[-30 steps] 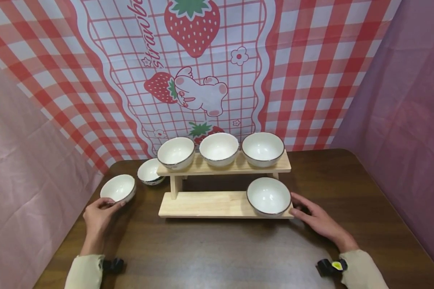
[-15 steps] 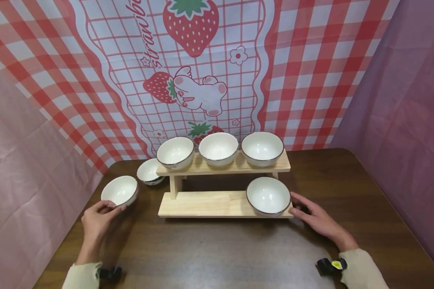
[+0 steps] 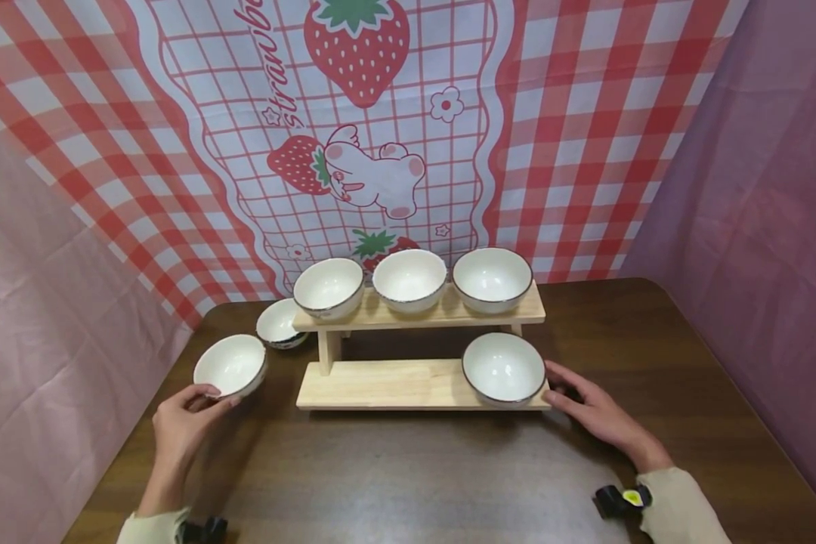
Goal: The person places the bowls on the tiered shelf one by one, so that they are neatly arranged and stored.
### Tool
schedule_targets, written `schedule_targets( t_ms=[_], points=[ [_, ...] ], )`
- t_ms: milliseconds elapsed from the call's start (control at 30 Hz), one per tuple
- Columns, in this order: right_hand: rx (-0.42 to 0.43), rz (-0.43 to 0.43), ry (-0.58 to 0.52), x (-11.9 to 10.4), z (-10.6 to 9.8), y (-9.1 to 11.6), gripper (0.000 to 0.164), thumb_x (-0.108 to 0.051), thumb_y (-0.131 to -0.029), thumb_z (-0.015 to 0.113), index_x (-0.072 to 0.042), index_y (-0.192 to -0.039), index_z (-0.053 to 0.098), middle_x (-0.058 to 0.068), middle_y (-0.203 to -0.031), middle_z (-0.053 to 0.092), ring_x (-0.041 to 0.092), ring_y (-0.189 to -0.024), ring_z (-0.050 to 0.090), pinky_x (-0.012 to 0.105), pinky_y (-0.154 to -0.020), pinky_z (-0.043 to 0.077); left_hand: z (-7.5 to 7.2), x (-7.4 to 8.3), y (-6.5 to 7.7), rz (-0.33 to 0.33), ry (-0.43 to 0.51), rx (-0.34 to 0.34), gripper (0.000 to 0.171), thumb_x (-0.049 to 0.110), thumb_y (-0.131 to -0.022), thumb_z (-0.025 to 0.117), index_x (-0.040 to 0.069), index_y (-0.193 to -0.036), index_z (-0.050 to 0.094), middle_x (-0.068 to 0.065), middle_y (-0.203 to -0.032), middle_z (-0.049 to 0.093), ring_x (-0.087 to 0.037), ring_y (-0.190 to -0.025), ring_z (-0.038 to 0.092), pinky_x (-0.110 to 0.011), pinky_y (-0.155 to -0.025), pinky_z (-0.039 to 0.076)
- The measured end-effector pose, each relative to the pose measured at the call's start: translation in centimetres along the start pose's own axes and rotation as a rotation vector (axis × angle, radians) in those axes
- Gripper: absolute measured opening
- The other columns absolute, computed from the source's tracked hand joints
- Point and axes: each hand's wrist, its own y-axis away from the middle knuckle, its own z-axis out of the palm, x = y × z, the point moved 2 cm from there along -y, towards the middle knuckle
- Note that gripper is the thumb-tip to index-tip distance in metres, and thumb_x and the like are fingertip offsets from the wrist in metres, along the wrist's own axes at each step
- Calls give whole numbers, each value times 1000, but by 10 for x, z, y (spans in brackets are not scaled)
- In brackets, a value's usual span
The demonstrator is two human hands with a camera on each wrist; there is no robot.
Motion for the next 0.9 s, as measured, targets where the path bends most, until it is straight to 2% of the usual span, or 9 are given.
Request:
schedule_targets(
  t_ms=[200,500,733,900],
  points=[
    [-12,24,5,0,-1,-1,58,-22,-103,56,1,-151,37,-40,-118,44,-16,-107,49,13,-82,47,-2,6,9,21,68,-40,31,0,-69,88,-9,-90,66,30,-63,64,15,-66,63,-8,-61,52],
    [-9,22,1,0,-1,-1,57,-21,-102,57,3,-151,37,-41,-116,44,-17,-106,48,12,-82,47,-4,19,25,2,109,-87,31,-5,-69,86,-9,-92,66,29,-66,67,11,-67,67,-11,-62,55],
    [-15,40,21,0,-1,-1,58,-25,-103,56,1,-152,36,-30,-121,47,-11,-108,52,13,-82,47,-2,26,33,30,113,-105,32,-7,-66,87,-8,-90,67,19,-70,72,10,-67,68,-12,-63,55],
    [-8,18,24,1,0,-1,56,-21,-103,56,0,-151,37,-36,-119,47,-13,-108,51,13,-82,46,0,30,38,44,120,-125,34,-8,-63,88,-8,-89,68,16,-69,72,10,-66,67,-12,-62,55]
  ],
)
